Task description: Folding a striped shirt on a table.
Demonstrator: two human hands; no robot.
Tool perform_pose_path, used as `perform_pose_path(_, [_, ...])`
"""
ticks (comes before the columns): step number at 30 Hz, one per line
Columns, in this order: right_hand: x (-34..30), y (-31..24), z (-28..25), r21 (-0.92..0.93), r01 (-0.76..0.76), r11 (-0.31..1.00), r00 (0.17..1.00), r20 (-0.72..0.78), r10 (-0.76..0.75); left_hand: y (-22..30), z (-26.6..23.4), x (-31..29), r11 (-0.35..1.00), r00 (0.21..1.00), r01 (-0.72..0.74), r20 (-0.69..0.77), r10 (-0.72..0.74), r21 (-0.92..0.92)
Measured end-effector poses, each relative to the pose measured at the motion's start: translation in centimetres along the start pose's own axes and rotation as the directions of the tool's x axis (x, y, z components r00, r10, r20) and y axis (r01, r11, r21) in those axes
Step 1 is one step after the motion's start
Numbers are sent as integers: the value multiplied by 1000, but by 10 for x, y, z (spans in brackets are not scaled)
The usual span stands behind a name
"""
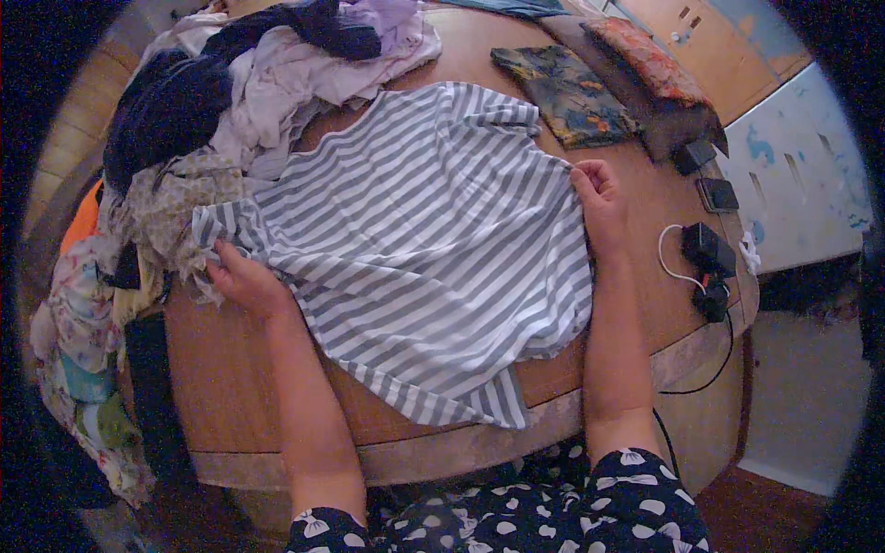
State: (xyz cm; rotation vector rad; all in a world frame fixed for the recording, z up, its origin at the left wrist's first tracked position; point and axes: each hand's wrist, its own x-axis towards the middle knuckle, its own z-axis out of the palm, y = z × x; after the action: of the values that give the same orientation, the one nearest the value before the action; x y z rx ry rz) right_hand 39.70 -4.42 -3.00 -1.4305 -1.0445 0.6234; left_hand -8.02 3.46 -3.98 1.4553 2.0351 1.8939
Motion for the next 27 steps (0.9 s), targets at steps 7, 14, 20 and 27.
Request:
perform_pose_path(7, [-13, -26, 13, -143, 56, 988, 997, 69, -47, 20, 3, 0, 762, 823, 561, 312, -474, -323])
perform_pose_path(14, [-19, -39, 12, -510, 415, 753, 905, 316, -285, 98, -2, -21, 830, 551, -552, 780, 296, 75])
perform_pose_path(20, [-11, -16, 12, -613, 574, 543, 818, 445, -363, 108, -5, -22, 866, 518, -486, 836, 178, 117])
perform_pose_path(27, [4, 8, -20, 262, -100, 960, 974, -171, 148, 150, -14, -14, 894, 414, -344, 901, -131, 288])
